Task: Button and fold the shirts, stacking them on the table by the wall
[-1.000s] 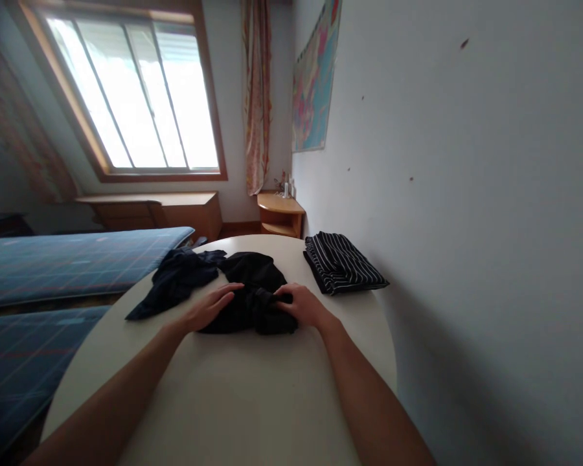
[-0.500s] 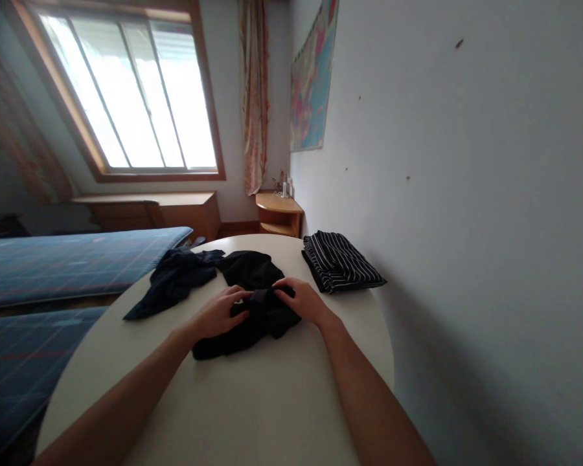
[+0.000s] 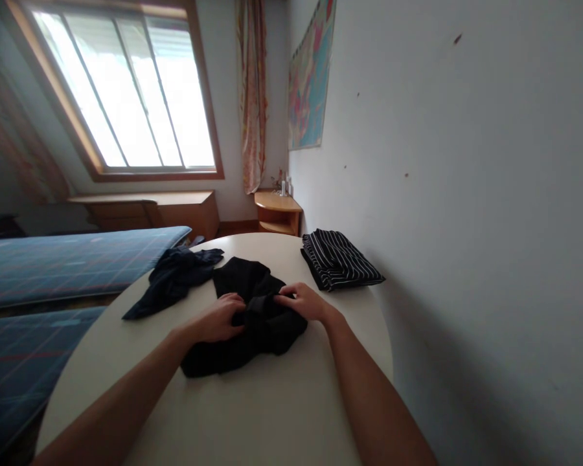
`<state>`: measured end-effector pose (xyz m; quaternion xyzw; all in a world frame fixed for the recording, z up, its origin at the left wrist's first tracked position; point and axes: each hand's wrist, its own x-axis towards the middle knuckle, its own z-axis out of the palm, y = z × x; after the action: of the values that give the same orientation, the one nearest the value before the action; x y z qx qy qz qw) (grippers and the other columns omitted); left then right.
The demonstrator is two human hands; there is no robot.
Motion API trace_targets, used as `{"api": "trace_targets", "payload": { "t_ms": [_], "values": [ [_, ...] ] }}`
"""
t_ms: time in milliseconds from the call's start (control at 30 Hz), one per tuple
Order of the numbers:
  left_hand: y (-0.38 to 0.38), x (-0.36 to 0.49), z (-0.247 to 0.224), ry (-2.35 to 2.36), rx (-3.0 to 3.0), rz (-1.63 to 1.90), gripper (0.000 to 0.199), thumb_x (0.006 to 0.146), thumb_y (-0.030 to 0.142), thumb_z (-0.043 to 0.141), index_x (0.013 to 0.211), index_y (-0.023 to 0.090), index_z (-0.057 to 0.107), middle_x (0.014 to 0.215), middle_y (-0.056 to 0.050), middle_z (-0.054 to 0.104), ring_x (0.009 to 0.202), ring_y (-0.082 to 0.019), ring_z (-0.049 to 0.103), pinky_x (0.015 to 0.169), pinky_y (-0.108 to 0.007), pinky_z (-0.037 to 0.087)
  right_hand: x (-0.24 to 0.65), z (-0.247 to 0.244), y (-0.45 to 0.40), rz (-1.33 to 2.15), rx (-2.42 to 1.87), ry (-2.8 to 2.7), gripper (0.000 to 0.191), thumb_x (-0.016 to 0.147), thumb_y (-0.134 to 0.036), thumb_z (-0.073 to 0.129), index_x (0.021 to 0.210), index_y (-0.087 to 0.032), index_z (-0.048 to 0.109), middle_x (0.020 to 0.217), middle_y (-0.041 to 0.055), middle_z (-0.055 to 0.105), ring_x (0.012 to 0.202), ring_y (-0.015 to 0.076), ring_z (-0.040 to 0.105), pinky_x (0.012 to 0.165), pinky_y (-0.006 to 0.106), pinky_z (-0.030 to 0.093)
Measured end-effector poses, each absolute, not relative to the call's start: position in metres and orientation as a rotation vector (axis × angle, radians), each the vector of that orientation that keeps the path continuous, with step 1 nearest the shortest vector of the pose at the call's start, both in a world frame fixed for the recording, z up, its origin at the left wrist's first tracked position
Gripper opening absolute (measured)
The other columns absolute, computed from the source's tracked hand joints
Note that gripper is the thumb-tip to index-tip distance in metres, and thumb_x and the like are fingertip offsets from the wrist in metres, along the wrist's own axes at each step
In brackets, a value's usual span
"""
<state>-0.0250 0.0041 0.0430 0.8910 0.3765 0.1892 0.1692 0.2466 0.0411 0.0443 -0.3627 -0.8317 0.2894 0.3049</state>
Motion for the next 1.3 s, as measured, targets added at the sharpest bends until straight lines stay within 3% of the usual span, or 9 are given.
{"api": "trace_targets", "payload": {
  "t_ms": [133,233,567,667,767,900,1000,1100,1300],
  "values": [
    [-0.005,-0.025,0.054,0.972,2.198,0.412,0.024,0.084,0.04,0.059,0.076,0.021,0.071,0.071,0.0,0.068,0.064,-0.018,0.061,0.058,-0.025,0.045,0.248,0.05,0.04,0.719,-0.955,-2.04,0.046,0.09,-0.057,0.053,0.073,-0.017,0.067,0.071,0.0004,0.065,0.071,0.0166,0.058,0.068,0.027,0.044],
    [-0.011,-0.031,0.062,1.022,1.915,0.427,0.034,0.082,0.053,0.064,0.078,0.02,0.072,0.065,0.001,0.066,0.057,-0.016,0.059,0.049,-0.023,0.04,0.247,0.051,0.042,0.684,-0.967,-1.909,0.047,0.091,-0.06,0.05,0.077,-0.017,0.066,0.072,0.0012,0.065,0.07,0.0168,0.058,0.065,0.027,0.045],
    [0.006,-0.013,0.058,0.938,1.728,0.981,0.04,0.085,0.052,0.063,0.109,0.02,0.063,0.109,-0.005,0.07,0.103,-0.024,0.064,0.092,-0.035,0.05,0.23,0.048,0.042,0.411,-0.957,-1.965,0.023,0.092,-0.043,0.058,0.093,-0.023,0.07,0.092,0.0045,0.07,0.089,0.0205,0.063,0.086,0.035,0.048],
    [0.013,-0.01,0.047,0.929,1.627,1.133,0.04,0.076,0.046,0.071,0.103,0.019,0.06,0.1,-0.005,0.071,0.097,-0.024,0.065,0.089,-0.037,0.051,0.227,0.048,0.041,0.527,-0.936,-1.906,0.024,0.087,-0.038,0.064,0.106,-0.024,0.067,0.1,0.0038,0.07,0.091,0.0191,0.063,0.086,0.034,0.049],
    [0.015,-0.015,0.044,0.966,1.514,1.268,0.033,0.073,0.038,0.073,0.096,0.019,0.059,0.091,-0.002,0.07,0.089,-0.022,0.066,0.083,-0.036,0.053,0.231,0.047,0.041,0.741,-0.857,-1.836,0.045,0.079,-0.036,0.073,0.121,-0.024,0.06,0.109,0.0049,0.068,0.087,0.0165,0.062,0.083,0.033,0.05],
    [0.013,-0.02,0.05,0.917,1.359,1.404,0.031,0.071,0.034,0.074,0.093,0.02,0.057,0.1,-0.005,0.072,0.093,-0.024,0.068,0.085,-0.038,0.054,0.238,0.044,0.042,0.977,-0.765,-1.893,0.066,0.074,-0.035,0.078,0.133,-0.026,0.051,0.12,0.0069,0.065,0.086,0.0145,0.062,0.084,0.033,0.051],
    [0.012,-0.023,0.051,0.86,1.345,1.39,0.029,0.069,0.031,0.074,0.091,0.019,0.059,0.112,-0.008,0.071,0.101,-0.027,0.066,0.09,-0.039,0.052,0.238,0.045,0.043,0.911,-0.769,-1.873,0.055,0.076,-0.029,0.074,0.128,-0.024,0.056,0.112,0.0056,0.069,0.09,0.0165,0.064,0.087,0.035,0.05],
    [0.011,-0.025,0.05,0.86,1.297,1.35,0.025,0.068,0.026,0.07,0.09,0.02,0.06,0.102,-0.003,0.073,0.094,-0.023,0.068,0.082,-0.032,0.054,0.236,0.048,0.045,0.68,-0.826,-1.731,0.039,0.077,-0.023,0.067,0.116,-0.022,0.063,0.107,0.0054,0.07,0.096,0.0192,0.064,0.088,0.036,0.049],
    [0.002,-0.018,0.055,0.811,1.194,1.185,0.047,0.078,0.039,0.07,0.119,0.021,0.057,0.103,-0.004,0.072,0.088,-0.022,0.07,0.077,-0.032,0.056,0.236,0.053,0.044,0.439,-0.941,-1.536,0.021,0.082,-0.032,0.064,0.1,-0.021,0.067,0.099,0.0056,0.071,0.086,0.0196,0.064,0.079,0.034,0.051]
  ]
}}
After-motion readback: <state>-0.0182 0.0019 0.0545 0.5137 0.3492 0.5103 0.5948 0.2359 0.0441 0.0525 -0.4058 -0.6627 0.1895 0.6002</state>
